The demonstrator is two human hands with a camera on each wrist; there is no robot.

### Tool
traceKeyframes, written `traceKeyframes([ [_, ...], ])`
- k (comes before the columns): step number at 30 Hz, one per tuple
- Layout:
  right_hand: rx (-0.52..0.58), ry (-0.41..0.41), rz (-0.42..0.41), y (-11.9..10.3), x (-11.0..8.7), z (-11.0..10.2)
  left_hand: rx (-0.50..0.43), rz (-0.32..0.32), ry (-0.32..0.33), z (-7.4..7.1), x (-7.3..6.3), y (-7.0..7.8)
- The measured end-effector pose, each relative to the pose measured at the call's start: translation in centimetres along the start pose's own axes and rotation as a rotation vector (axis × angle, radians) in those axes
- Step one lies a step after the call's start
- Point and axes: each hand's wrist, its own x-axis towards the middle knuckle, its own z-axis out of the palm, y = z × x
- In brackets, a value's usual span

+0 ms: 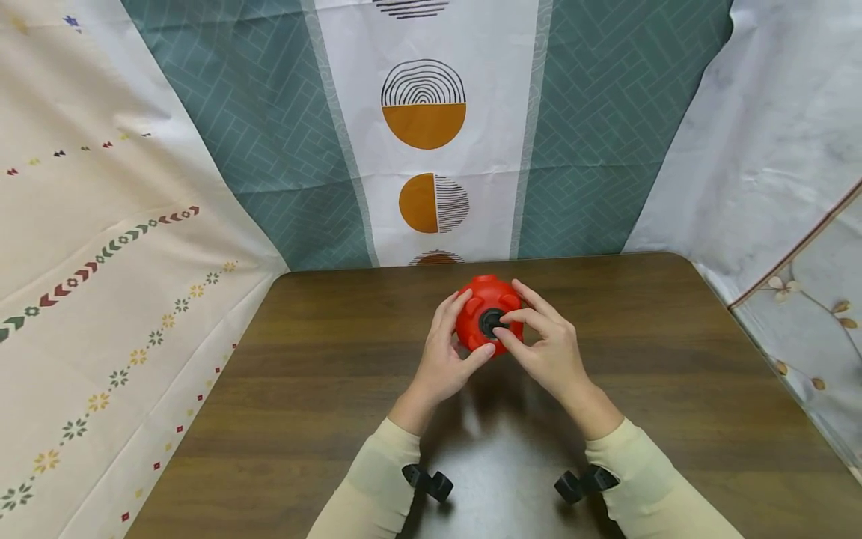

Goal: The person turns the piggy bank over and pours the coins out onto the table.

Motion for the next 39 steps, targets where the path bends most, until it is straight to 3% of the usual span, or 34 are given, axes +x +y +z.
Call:
traceKeyframes([
  [16,-0.075,-0.005,0.017,-0.5,0.1,0.4,0.06,-0.003,0.005,0.1,-0.5,0.1],
  [26,-0.133,-0.019,0.02,-0.5,0.1,0.6,0.13,0.047,0.027,0.2,-0.8,0.1],
  [39,-0.152,-0.064,0.023,-1.1,0.1,0.7,0.12,0.039,0.041,0.2,-1.2,0.0],
])
